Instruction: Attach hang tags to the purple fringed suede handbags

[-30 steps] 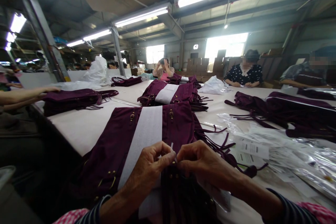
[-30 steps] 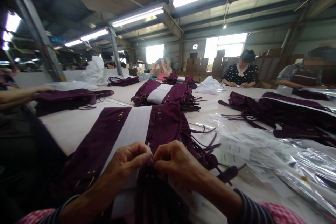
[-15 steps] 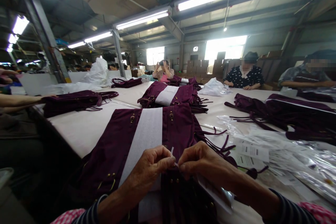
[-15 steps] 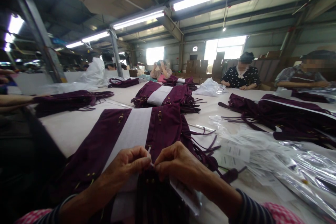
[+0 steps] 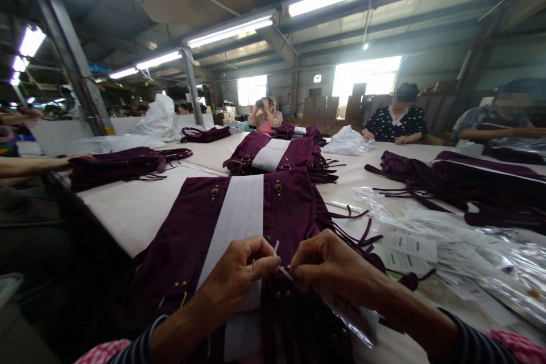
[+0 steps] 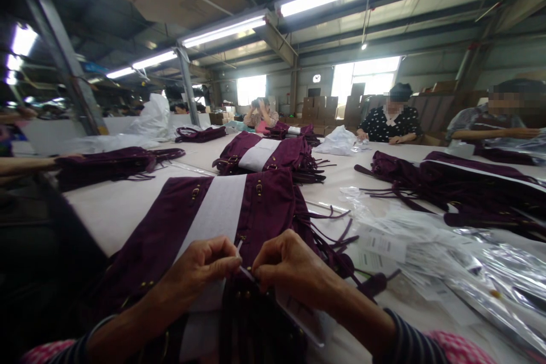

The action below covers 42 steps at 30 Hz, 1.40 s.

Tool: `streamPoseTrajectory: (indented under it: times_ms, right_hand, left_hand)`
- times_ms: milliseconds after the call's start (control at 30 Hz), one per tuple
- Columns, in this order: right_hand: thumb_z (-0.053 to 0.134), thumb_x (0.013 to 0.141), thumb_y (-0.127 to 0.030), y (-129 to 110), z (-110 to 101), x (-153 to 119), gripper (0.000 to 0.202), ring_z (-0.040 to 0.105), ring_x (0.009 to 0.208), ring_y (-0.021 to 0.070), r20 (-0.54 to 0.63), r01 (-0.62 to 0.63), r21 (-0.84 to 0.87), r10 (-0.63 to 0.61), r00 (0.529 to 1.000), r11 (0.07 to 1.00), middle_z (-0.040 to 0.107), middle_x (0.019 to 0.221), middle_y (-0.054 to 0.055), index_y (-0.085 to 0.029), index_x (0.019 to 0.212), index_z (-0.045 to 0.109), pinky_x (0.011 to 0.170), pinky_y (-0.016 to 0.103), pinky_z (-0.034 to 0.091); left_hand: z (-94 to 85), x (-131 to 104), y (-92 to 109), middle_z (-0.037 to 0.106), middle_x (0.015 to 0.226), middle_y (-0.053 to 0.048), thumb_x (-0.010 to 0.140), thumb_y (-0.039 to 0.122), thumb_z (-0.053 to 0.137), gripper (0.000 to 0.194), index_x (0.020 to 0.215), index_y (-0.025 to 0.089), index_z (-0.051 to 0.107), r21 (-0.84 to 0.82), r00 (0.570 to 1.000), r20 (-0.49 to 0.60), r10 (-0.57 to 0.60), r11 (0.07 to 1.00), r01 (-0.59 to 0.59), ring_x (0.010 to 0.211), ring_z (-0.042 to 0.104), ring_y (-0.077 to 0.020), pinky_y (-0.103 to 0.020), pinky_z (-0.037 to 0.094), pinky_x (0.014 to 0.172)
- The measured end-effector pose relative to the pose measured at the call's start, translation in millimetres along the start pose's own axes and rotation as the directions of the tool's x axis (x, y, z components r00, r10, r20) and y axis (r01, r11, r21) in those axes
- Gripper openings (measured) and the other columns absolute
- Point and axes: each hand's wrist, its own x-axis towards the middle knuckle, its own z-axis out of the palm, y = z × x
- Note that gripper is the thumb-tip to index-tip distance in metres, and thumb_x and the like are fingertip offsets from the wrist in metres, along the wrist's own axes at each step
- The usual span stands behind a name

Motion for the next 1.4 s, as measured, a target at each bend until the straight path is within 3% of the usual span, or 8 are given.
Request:
streamPoseTrajectory:
  times_ms: [200, 467, 700, 933, 1133, 1300, 1400]
  right_hand:
    - [0.061, 0.071, -0.013, 2.2, 3.4, -0.2, 0.016, 0.054, 0.054, 0.0089, 0.043, 0.024, 0.021, -0.025, 0.999, 0.999, 0.065, 0.059, -0.002, -0.012, 0.075, 0.077, 0.052, 0.018, 0.038]
    - [0.061, 0.069, -0.01, 9.4, 4.4, 1.0, 0.011, 0.053, 0.053, 0.0088, 0.025, 0.014, 0.062, -0.015, 1.0, 0.998, 0.066, 0.059, -0.002, -0.012, 0.071, 0.072, 0.052, 0.019, 0.036]
    - [0.063, 0.069, -0.011, 10.9, 5.6, 1.4, 0.009, 0.053, 0.053, 0.0094, 0.01, 0.008, 0.077, -0.009, 1.0, 0.997, 0.066, 0.06, -0.001, -0.012, 0.069, 0.072, 0.053, 0.02, 0.036]
    - [0.065, 0.074, -0.019, 12.0, 0.3, -1.1, 0.011, 0.051, 0.056, 0.01, -0.022, 0.029, 0.06, -0.028, 0.999, 0.998, 0.066, 0.061, 0.0, -0.012, 0.068, 0.071, 0.054, 0.021, 0.035]
    - [0.064, 0.074, -0.018, 3.8, -0.7, -2.1, 0.007, 0.052, 0.058, 0.0106, 0.038, -0.031, 0.039, 0.03, 0.999, 0.999, 0.065, 0.065, 0.0, -0.013, 0.073, 0.069, 0.054, 0.022, 0.035]
    - [0.07, 0.07, -0.015, 0.1, -12.1, -13.8, 0.028, 0.05, 0.063, 0.0096, 0.082, -0.054, 0.261, 0.034, 0.996, 0.964, 0.063, 0.074, -0.002, -0.016, 0.098, 0.067, 0.057, 0.02, 0.034]
    - [0.072, 0.071, -0.015, 7.0, -15.9, -24.3, 0.028, 0.044, 0.056, 0.0065, 0.148, -0.127, 0.397, 0.074, 0.986, 0.909, 0.061, 0.071, -0.002, -0.015, 0.098, 0.067, 0.052, 0.019, 0.028]
  left_hand:
    - [7.1, -1.3, 3.7, 0.064, 0.07, 0.0, 0.082, 0.039, 0.07, 0.025, 0.079, 0.014, 0.066, -0.094, 1.0, 0.029, 0.005, 0.996, -0.002, 0.066, 0.051, -0.0128, -0.025, 0.038, 0.064]
    - [9.3, -5.7, 0.6, 0.06, 0.074, 0.001, 0.084, 0.044, 0.069, 0.03, 0.084, 0.015, 0.065, -0.052, 0.999, 0.051, -0.011, 0.999, 0.013, 0.069, 0.051, -0.0133, -0.025, 0.039, 0.065]
    - [16.0, -7.7, -0.8, 0.061, 0.07, 0.0, 0.083, 0.042, 0.068, 0.027, 0.079, 0.015, 0.065, 0.022, 0.998, 0.006, -0.07, 0.997, 0.07, 0.066, 0.053, -0.0141, -0.026, 0.039, 0.063]
    - [12.6, -8.8, -1.8, 0.06, 0.072, 0.0, 0.08, 0.041, 0.072, 0.028, 0.078, 0.015, 0.062, -0.101, 0.994, 0.079, -0.077, 0.991, 0.085, 0.065, 0.05, -0.0123, -0.025, 0.035, 0.061]
    - [19.9, -12.8, 16.5, 0.066, 0.079, -0.003, 0.079, 0.029, 0.071, 0.019, 0.074, 0.015, 0.06, -0.299, 0.991, 0.129, -0.04, 0.951, 0.077, 0.075, 0.055, -0.0144, -0.025, 0.04, 0.07]
    - [23.9, -11.9, 19.7, 0.067, 0.077, -0.003, 0.089, 0.025, 0.061, 0.014, 0.078, 0.016, 0.06, -0.421, 0.992, 0.107, -0.06, 0.902, 0.099, 0.073, 0.055, -0.0138, -0.027, 0.042, 0.074]
    - [23.7, -11.8, 12.6, 0.07, 0.082, -0.005, 0.09, 0.027, 0.062, 0.016, 0.08, 0.017, 0.057, -0.526, 0.993, 0.077, -0.085, 0.843, 0.113, 0.076, 0.059, -0.0155, -0.03, 0.044, 0.078]
